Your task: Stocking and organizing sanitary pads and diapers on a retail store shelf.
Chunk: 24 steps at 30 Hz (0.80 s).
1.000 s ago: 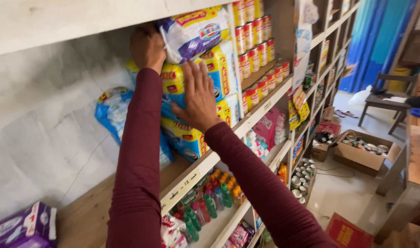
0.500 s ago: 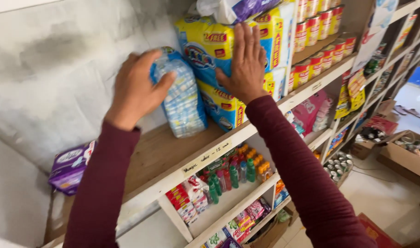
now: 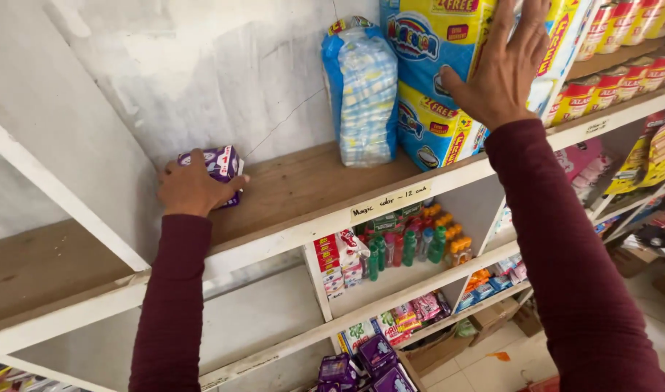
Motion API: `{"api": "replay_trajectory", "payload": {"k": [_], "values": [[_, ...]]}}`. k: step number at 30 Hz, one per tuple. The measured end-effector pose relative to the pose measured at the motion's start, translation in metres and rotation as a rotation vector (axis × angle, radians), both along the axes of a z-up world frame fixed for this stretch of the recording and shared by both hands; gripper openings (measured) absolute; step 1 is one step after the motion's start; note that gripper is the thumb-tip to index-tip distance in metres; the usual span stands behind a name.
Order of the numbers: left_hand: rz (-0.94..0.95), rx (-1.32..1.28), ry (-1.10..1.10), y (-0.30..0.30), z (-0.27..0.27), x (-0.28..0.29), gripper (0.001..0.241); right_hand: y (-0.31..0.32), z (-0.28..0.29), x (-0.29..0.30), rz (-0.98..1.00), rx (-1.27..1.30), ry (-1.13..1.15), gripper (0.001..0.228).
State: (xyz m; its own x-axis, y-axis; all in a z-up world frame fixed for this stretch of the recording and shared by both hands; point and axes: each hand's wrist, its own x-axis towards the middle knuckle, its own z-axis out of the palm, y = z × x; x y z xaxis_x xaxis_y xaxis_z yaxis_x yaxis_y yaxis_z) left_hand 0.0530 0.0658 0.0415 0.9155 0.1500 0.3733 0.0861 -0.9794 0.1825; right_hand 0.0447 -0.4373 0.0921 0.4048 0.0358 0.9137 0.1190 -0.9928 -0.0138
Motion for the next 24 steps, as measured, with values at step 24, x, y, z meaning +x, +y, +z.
{"api": "replay_trajectory", "payload": {"k": [24], "values": [[-0.823,-1.638,0.268,-0.076,-0.026,0.028,0.079,0.188,-0.106,-0.076,0.765,0.390,0.495,0.065]]}}
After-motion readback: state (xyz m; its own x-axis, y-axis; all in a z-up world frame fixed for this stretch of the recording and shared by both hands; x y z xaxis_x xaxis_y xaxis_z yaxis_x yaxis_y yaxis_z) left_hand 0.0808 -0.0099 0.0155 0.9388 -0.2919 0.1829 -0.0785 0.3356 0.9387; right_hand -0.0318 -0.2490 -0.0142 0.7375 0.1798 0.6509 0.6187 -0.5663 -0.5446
